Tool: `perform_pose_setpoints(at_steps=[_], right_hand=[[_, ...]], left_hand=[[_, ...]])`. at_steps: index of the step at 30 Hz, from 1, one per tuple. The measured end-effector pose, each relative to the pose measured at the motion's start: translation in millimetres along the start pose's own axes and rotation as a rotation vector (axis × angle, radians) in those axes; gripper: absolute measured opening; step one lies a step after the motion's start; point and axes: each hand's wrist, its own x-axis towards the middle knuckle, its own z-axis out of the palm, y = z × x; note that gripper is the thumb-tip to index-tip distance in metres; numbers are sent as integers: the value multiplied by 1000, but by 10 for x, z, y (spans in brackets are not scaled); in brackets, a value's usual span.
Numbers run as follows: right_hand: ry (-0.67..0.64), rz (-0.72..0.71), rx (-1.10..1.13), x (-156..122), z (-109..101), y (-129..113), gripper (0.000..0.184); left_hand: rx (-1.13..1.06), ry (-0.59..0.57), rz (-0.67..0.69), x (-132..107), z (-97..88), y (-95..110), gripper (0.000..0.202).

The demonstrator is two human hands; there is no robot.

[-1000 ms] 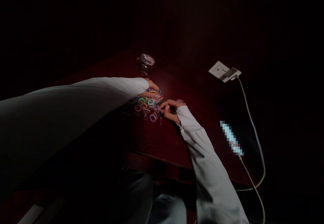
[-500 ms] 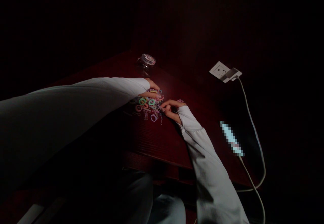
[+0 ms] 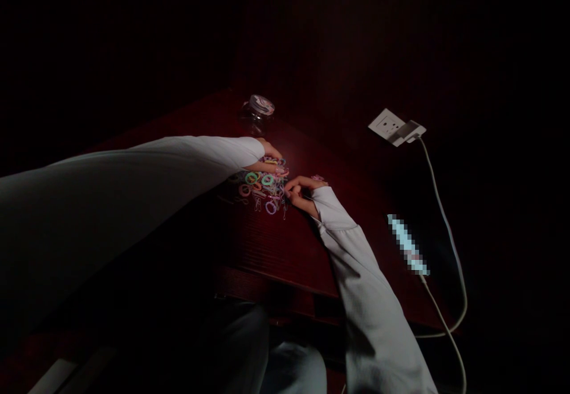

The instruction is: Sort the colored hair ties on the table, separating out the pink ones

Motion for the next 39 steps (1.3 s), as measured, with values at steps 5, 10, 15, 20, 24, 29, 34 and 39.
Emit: perform_pose_setpoints(at_steps=[5,10,15,20,24,29,34,39], right_hand=[[-20,-4,-15,-6,-22,-7,31],[38,-15,22,5,-33,-36,34],[58,-15,70,-1,-31,-90,37],[-38,-64,85,-30,-23,-86,33],[-104,-112,65,-50,-29,-51,29],[-113,-110,35,-32,-25,20,31],[-105,-102,61,-11,14,24,33],[24,-92,65,-36,-32,-167,32]], left_hand=[[12,4,11,-6,5,-4,52],[30,-12,5,-12,-23,28,51],[33,-16,-5,-20,-27,49,50],[41,3,-2,-12,5,15,50],[55,9,14,6,16,-26,51],[54,-32,12,17,-28,-20,51],[49,-82,-31,-4,-89,65,53],[44,-81,-30,16,-59,40,53]])
